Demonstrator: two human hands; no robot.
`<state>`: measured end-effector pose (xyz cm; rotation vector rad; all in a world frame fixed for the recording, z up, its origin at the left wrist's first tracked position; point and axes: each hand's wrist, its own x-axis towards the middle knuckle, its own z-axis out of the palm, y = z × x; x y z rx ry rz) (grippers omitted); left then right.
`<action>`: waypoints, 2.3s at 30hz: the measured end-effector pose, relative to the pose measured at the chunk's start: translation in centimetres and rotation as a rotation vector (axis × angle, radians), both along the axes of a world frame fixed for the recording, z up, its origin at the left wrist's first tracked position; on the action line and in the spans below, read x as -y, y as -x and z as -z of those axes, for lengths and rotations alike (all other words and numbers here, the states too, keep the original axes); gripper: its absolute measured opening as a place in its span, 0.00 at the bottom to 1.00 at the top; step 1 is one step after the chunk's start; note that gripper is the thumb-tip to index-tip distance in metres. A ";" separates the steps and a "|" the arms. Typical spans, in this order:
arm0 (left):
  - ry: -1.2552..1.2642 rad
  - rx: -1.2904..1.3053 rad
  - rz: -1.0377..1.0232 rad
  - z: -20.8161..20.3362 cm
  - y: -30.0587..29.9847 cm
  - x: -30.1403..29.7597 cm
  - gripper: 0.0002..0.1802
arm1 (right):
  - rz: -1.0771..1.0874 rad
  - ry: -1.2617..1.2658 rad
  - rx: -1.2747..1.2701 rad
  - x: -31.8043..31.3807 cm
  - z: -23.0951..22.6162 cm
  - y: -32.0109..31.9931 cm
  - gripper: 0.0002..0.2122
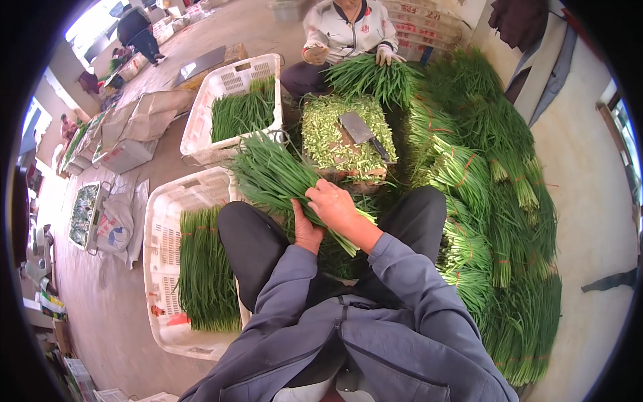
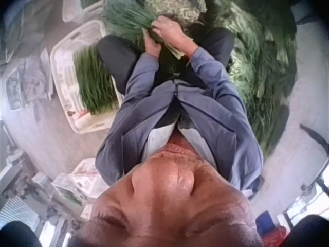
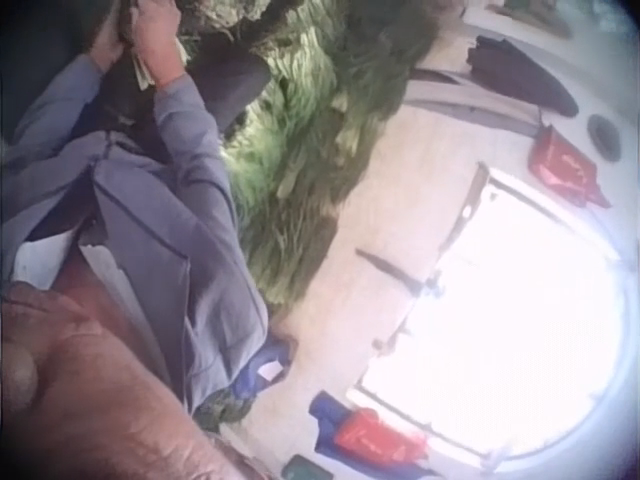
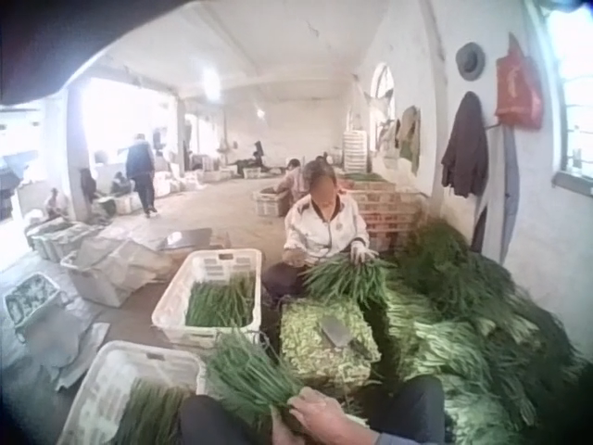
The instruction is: The person ties bundles of green onions with red bands, uses a cleaver to trim the root ends, and places the finished bundles into plastic crates.
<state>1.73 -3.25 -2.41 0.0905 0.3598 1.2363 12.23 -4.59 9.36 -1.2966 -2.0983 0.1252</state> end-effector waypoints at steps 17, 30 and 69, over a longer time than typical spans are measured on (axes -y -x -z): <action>-0.212 -0.046 -0.093 -4.6 2.7 -0.8 0.43 | 0.200 0.529 -0.703 2.6 -1.4 -5.9 0.12; -0.139 -0.024 -0.042 -1.9 2.9 -2.4 0.42 | -0.425 0.852 -0.880 3.9 -2.8 -2.3 0.03; -0.129 -0.074 0.049 -2.3 2.5 -2.6 0.41 | -0.046 0.290 -0.313 0.6 -0.6 -1.7 0.13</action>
